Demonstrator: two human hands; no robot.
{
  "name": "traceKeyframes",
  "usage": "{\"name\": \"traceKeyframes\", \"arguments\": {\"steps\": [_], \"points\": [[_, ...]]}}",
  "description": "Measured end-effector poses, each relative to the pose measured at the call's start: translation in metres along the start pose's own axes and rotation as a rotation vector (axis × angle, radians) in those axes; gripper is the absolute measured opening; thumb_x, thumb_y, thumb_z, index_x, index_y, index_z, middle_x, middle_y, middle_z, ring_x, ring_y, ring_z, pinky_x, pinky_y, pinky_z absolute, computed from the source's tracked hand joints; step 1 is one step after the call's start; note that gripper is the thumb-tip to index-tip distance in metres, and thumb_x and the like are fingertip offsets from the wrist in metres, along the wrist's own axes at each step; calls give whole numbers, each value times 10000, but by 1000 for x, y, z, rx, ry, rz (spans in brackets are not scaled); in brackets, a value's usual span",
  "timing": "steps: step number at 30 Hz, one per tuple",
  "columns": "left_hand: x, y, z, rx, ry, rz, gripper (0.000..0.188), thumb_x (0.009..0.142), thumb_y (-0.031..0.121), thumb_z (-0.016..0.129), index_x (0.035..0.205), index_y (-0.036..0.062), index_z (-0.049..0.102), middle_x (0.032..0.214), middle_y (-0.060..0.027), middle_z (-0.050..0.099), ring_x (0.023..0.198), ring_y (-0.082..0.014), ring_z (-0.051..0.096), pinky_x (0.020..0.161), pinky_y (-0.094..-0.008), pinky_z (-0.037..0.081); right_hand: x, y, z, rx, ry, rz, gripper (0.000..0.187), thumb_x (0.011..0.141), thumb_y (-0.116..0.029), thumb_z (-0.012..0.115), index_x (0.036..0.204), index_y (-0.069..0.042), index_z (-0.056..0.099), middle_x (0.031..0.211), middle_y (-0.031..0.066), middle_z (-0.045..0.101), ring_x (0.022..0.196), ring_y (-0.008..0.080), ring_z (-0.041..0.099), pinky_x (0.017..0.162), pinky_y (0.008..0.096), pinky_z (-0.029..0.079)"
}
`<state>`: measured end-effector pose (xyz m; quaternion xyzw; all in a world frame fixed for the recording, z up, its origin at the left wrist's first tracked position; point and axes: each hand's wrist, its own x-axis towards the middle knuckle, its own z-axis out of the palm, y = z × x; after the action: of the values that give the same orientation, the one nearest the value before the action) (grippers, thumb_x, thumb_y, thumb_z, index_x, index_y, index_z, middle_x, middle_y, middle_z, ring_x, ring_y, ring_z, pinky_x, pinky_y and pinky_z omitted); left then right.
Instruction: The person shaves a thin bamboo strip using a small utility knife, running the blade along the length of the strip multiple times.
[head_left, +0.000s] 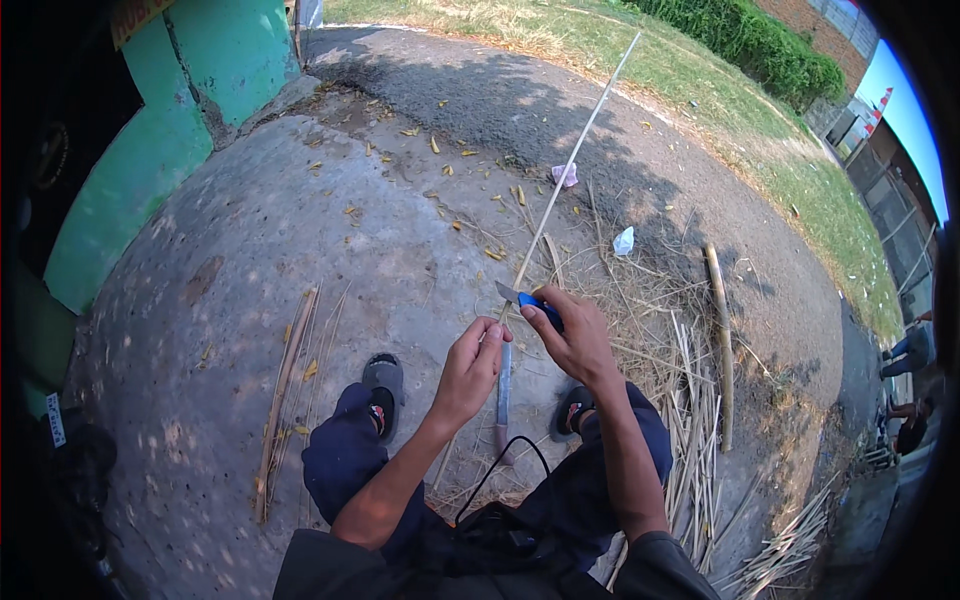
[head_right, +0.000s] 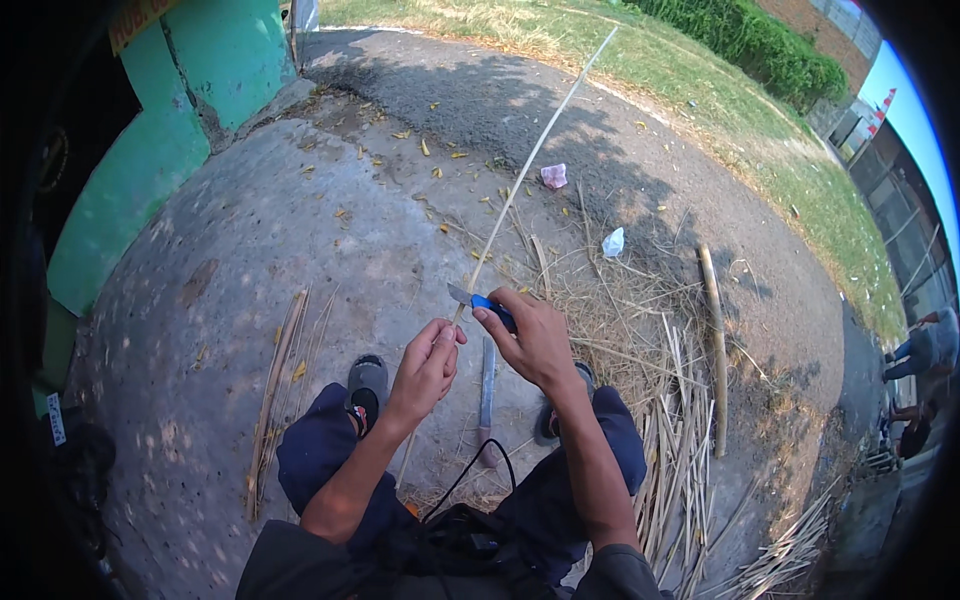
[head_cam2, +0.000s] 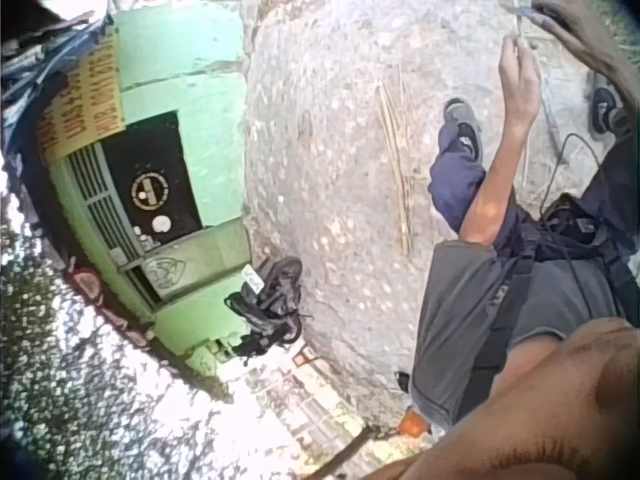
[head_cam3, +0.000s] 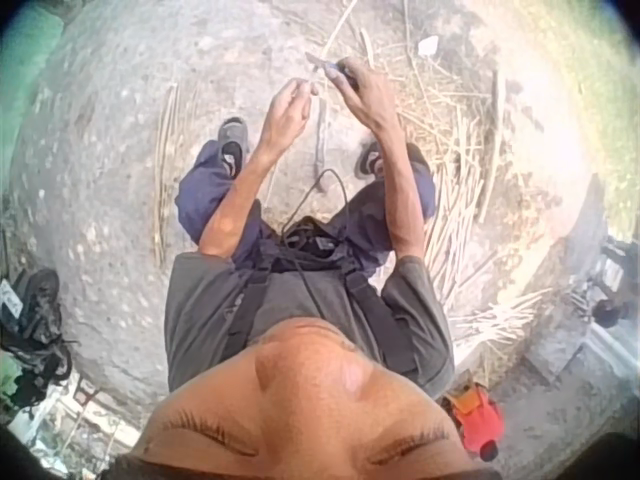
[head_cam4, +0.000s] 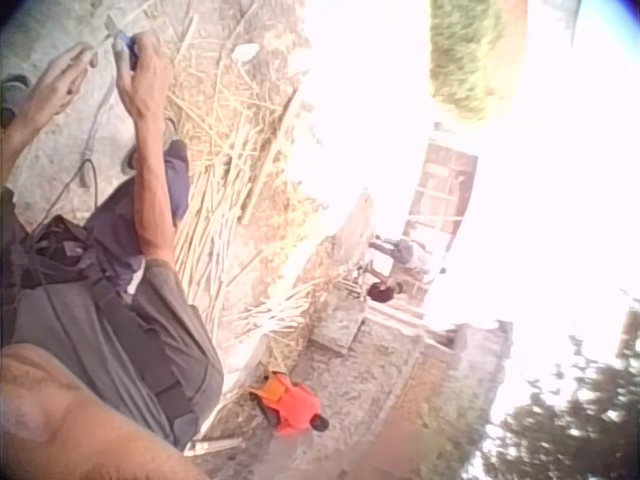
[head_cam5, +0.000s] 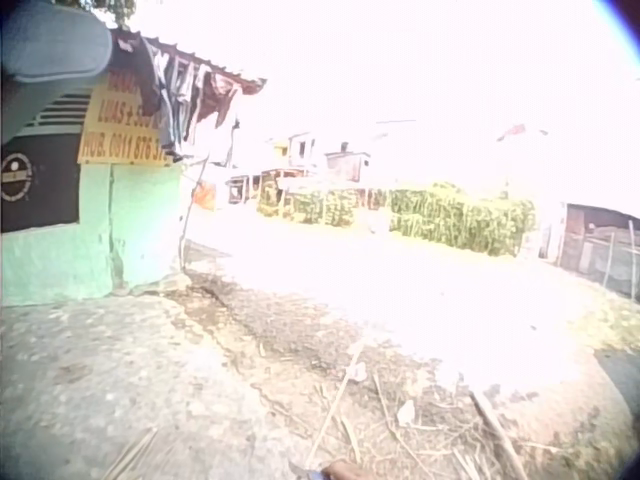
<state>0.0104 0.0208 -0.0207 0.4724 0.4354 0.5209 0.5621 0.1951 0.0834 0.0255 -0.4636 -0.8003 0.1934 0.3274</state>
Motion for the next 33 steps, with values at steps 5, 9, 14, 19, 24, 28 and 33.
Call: {"name": "traceKeyframes", "arguments": {"steps": [5,9,14,19,24,28,33], "points": [[0,-1,0,56,26,80,287,1171,313,420,1099,67,549,613,80,348,444,-23,268,401,-241,228,0,0,1,-21,-3,-70,352,1004,-433,698,1040,-84,714,831,136,719,721,319,717,654,423,534],[-4,9,5,-207,-55,-67,282,1172,348,417,1069,106,519,611,93,308,445,-15,253,400,-228,213,0,-1,6,-58,59,-71,354,995,-445,708,990,-91,701,787,109,709,660,316,693,631,424,524],[-9,9,9,-267,-54,-135,293,1171,378,414,1047,125,494,610,97,290,448,-7,245,396,-218,202,4,2,14,-89,79,-28,366,998,-452,701,953,-89,682,718,117,678,637,325,677,601,437,497],[-9,2,10,-224,-13,-86,292,1169,380,420,1056,121,496,612,97,291,449,-3,238,397,-220,203,4,3,18,-62,58,-24,380,1001,-457,690,936,-83,679,680,140,651,623,342,664,594,446,482],[-6,-8,7,69,103,132,274,1162,333,450,1035,100,519,630,84,306,481,-10,302,435,-232,248,2,1,15,-34,10,-46,386,990,-465,699,945,-81,697,663,143,645,602,342,659,582,447,483],[-6,-5,7,173,164,156,282,1155,313,460,1011,82,532,636,61,367,501,-31,368,458,-254,295,4,0,21,-71,31,-29,379,987,-464,702,942,-87,709,659,140,654,601,338,668,570,442,488],[-6,6,9,373,213,162,287,1141,259,459,1031,8,543,721,-176,560,595,-293,565,591,-441,434,7,4,22,-108,125,-71,370,972,-485,719,918,-119,718,689,115,699,596,328,692,557,429,506]]}}
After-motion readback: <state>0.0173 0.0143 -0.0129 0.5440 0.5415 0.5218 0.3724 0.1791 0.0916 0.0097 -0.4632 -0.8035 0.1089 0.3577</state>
